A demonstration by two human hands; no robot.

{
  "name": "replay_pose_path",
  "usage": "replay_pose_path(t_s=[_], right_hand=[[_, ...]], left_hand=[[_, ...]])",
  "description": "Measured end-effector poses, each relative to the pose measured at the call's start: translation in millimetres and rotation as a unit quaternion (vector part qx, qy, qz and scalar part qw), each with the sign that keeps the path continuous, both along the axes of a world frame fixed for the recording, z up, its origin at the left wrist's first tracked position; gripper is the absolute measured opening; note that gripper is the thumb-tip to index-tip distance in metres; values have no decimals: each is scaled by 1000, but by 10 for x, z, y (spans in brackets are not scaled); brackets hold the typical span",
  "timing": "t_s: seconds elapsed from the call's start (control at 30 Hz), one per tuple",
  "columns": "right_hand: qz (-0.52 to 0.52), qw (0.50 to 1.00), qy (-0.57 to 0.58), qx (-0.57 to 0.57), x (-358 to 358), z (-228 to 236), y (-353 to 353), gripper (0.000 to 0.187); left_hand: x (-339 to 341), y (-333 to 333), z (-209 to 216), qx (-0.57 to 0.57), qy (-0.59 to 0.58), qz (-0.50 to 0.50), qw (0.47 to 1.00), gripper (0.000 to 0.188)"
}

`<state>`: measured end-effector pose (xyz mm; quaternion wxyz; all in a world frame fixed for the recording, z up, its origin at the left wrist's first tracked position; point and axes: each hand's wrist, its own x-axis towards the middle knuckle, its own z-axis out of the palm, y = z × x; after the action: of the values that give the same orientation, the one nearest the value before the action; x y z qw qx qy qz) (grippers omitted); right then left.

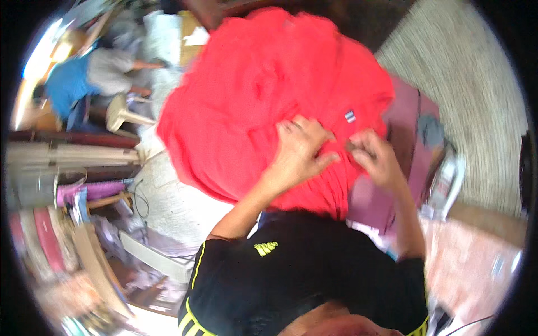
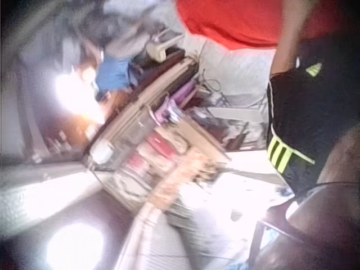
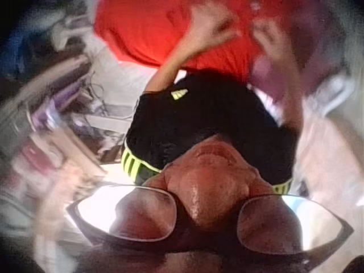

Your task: The person uses a small metal tool to carefully cut and remove tags from a stack of red polo shirts. They work on the shirts one by one, manipulating the fabric to access the tags and using the tool to snip the fasteners before discarding the tags.

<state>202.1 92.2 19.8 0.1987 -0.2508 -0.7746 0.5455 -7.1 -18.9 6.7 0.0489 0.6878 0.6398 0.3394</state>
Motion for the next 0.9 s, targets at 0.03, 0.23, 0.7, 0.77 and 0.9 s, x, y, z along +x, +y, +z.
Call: replay_pose_path(t_s=[0.03,0.23,0.7,0.77,0.9], right_hand=[[-2,1000,-15,25,17,-12,1,21],[-36,999,10,28,5,-78,-35,34],[-65,988,41,131,-218,-77,-43,14],[-68,981,18,179,-244,-90,11,13],[-88,977,-56,186,-191,-148,87,12]], left_hand=[[14,7,-23,8,-2,12,1000,39],[64,51,-152,60,-81,16,995,27],[90,45,-185,138,-132,20,981,9],[80,78,-206,144,-154,31,977,6],[117,148,-341,189,-125,80,971,8]])
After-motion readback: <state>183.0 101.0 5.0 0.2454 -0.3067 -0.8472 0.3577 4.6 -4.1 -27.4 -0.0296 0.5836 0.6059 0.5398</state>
